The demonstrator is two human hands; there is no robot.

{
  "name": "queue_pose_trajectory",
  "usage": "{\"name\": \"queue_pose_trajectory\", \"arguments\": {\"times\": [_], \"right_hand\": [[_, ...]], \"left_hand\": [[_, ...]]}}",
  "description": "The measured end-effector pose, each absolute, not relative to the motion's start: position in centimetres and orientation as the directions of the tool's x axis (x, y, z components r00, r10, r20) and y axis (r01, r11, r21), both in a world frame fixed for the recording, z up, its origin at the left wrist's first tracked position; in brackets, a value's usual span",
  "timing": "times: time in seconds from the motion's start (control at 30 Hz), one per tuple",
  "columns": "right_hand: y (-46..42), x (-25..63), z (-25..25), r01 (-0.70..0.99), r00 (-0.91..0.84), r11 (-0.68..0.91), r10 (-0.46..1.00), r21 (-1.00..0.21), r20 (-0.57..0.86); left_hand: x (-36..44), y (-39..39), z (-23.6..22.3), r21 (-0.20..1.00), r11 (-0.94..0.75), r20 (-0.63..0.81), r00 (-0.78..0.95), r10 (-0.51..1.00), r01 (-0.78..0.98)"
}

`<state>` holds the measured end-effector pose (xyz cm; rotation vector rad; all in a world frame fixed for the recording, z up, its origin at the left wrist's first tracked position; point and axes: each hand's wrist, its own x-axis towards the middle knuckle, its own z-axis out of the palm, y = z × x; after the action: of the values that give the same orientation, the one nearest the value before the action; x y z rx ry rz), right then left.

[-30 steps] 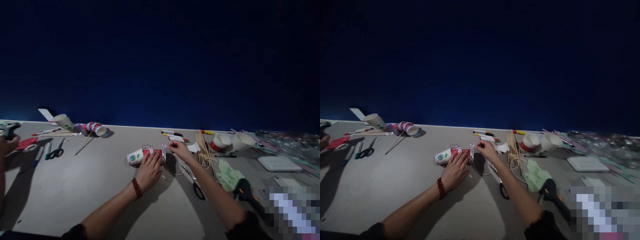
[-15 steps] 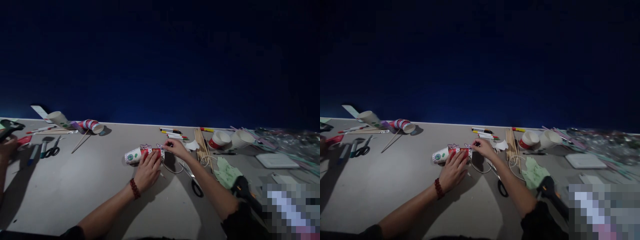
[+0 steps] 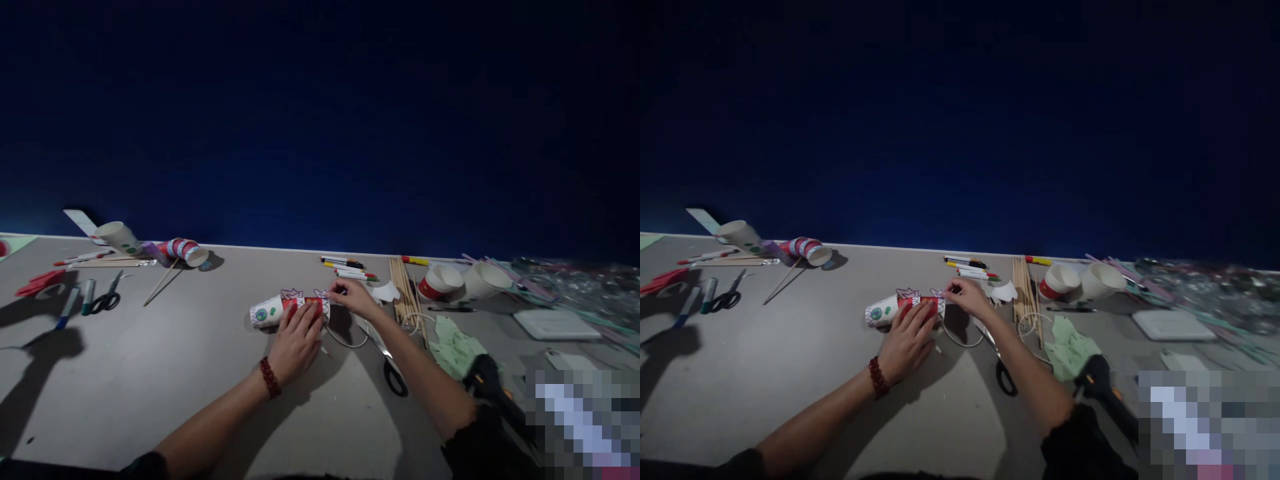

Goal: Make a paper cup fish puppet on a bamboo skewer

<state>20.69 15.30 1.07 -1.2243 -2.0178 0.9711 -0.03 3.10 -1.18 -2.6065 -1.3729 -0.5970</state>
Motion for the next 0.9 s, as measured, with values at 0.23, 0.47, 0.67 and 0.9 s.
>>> {"name": "queue_pose_trajectory", "arguments": {"times": [0.23, 0.47, 0.67, 0.9], "right_hand": [[15.33, 20.67, 0.50, 0.497, -0.406, 0.307, 0.909, -0.812, 0.095], [15.30, 20.59, 0.46, 0.492, -0.408, 0.302, 0.908, -0.816, 0.090], [15.24, 20.53, 0.62, 0.493, -0.414, 0.295, 0.907, -0.818, 0.078], [15.12, 20.44, 0.80, 0.500, -0.417, 0.303, 0.905, -0.811, 0.081]], "left_hand": [[0.03, 3.09, -1.05, 0.079, -0.569, 0.399, 0.497, 0.770, 0.818], [-0.01, 3.17, -1.27, 0.085, -0.571, 0.401, 0.497, 0.770, 0.817], [-0.04, 3.16, -1.22, 0.081, -0.574, 0.399, 0.501, 0.768, 0.815], [-0.10, 3.20, -1.31, 0.079, -0.579, 0.399, 0.506, 0.765, 0.812]]}}
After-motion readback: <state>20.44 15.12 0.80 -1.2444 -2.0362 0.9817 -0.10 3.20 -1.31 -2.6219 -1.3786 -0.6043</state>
